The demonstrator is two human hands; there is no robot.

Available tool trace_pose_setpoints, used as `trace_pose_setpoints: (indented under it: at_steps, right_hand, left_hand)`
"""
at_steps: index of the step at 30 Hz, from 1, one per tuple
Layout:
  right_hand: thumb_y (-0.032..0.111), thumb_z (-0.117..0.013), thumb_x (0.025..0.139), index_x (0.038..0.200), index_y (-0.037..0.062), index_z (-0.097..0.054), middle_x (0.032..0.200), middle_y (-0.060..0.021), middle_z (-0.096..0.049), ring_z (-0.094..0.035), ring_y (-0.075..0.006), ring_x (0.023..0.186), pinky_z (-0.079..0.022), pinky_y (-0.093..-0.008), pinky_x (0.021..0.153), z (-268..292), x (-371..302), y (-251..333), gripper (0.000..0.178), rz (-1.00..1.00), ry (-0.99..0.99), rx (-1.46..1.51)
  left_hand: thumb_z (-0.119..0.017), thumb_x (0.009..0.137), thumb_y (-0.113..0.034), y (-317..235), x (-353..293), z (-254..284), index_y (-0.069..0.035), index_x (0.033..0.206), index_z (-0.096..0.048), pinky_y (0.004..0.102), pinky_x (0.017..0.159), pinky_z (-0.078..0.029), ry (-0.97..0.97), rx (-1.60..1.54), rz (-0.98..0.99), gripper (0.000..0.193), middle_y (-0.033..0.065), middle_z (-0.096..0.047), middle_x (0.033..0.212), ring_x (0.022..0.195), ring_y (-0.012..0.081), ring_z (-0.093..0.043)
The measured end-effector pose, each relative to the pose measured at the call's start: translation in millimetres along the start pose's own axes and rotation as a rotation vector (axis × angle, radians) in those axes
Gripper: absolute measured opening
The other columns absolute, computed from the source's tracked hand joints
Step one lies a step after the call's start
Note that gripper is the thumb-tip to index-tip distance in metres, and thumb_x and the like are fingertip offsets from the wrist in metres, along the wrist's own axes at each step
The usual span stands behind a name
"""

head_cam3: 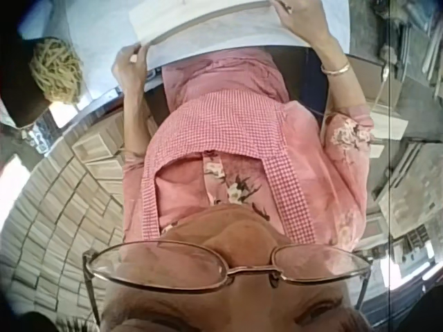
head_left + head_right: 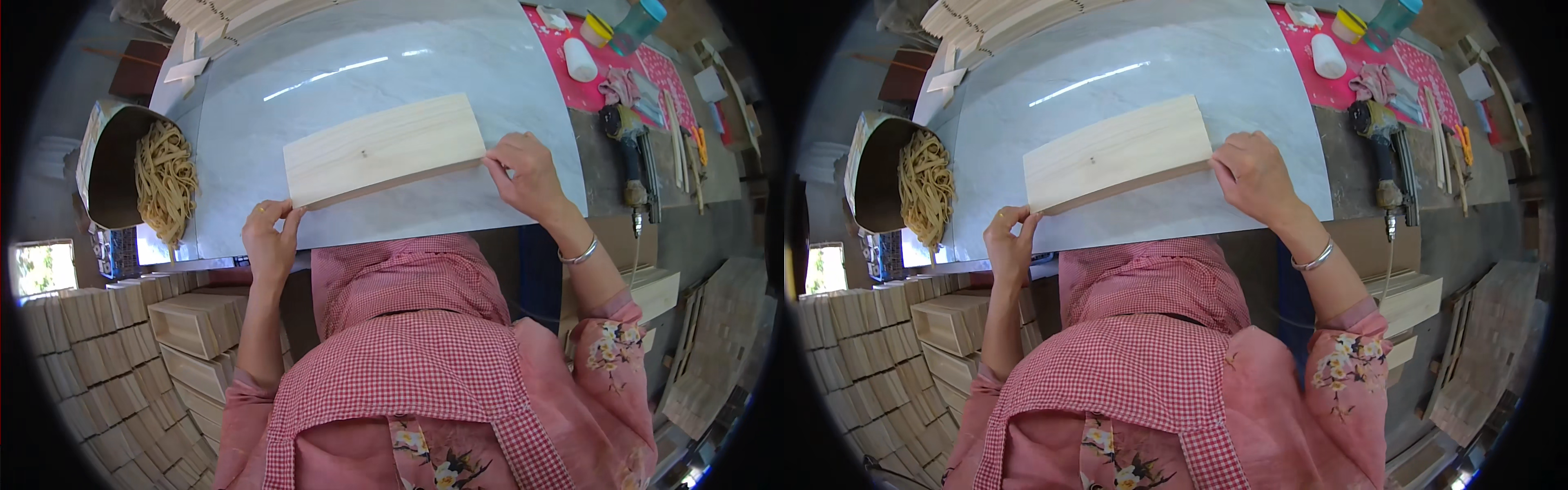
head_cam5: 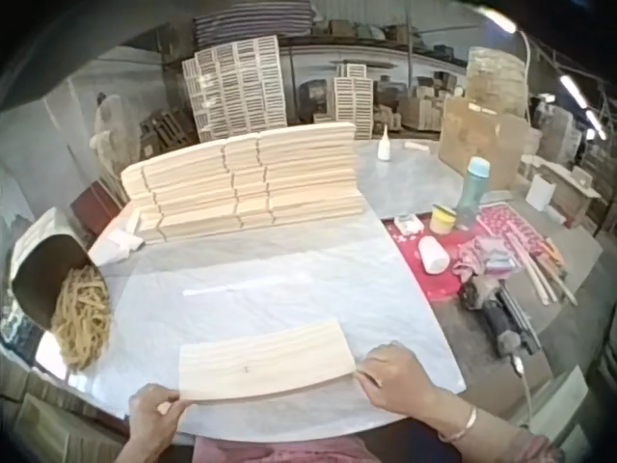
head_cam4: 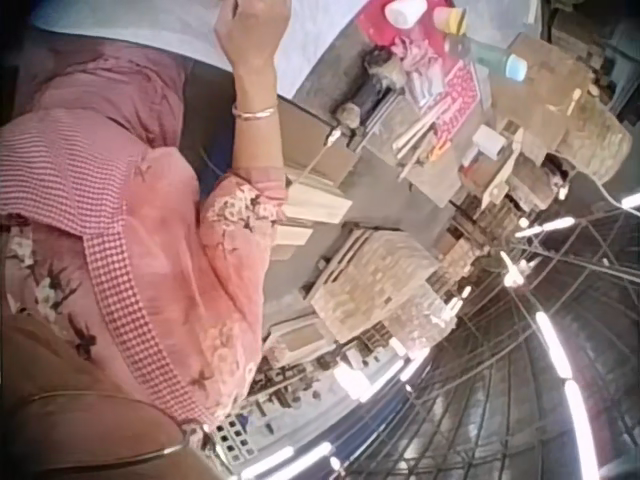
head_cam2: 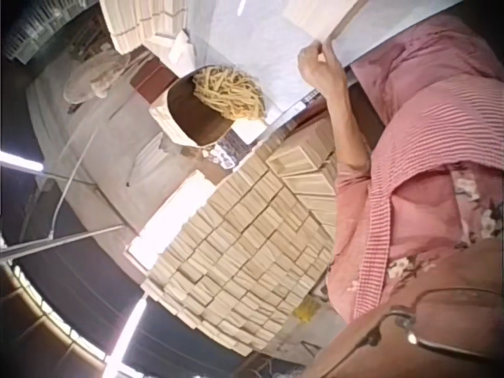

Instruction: Assemble wooden boxes by applying glue and using a pneumatic nail gun to join pieces.

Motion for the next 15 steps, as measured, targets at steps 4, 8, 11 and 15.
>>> trace_pose_setpoints:
  at_steps: [4,8,11,15]
  right_hand:
    - [0.000,-0.070,0.082,0.083,0.0027,-0.067,0.077,-0.0050,-0.061,-0.053,-0.0204,0.066,-0.043,-0.0306,0.070,-1,4,-16,0.005,-0.002,0.035,0.031]
    - [0.001,-0.069,0.084,0.092,0.0016,-0.069,0.083,-0.0051,-0.062,-0.054,-0.0188,0.069,-0.043,-0.0293,0.068,19,-2,-38,0.008,-0.199,0.018,0.151]
    - [0.002,-0.068,0.086,0.099,0.0008,-0.070,0.087,-0.0052,-0.063,-0.055,-0.0176,0.070,-0.043,-0.0283,0.067,27,-12,-57,0.013,-0.400,-0.005,0.261]
    - [0.004,-0.067,0.089,0.110,0.0002,-0.070,0.093,-0.0054,-0.064,-0.056,-0.0160,0.074,-0.045,-0.0272,0.065,28,-6,-56,0.022,-0.389,-0.047,0.264]
  left_hand:
    - [-0.080,0.080,-0.009,-3,4,-1,0.002,0.092,-0.073,0.0335,0.068,-0.050,0.082,0.023,0.035,0.018,0.0097,-0.069,0.083,0.073,0.0236,-0.063]
    - [-0.082,0.079,-0.014,-24,25,8,0.001,0.096,-0.072,0.0334,0.068,-0.050,0.262,0.251,0.157,0.025,0.0097,-0.070,0.084,0.073,0.0242,-0.064]
    - [-0.084,0.078,-0.023,-47,41,8,-0.002,0.099,-0.070,0.0355,0.077,-0.050,0.392,0.390,0.161,0.033,0.0104,-0.071,0.096,0.082,0.0264,-0.066]
    - [-0.084,0.077,-0.035,-144,59,-31,-0.008,0.096,-0.064,0.0461,0.104,-0.042,0.223,0.196,-0.453,0.038,0.0147,-0.061,0.134,0.117,0.0328,-0.057]
Point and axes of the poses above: each hand's wrist, its own x-axis towards the middle knuckle, its own z-axis out of the back of the hand, y = z × x, the point moved 9 cm from there along x, towards the middle knuckle
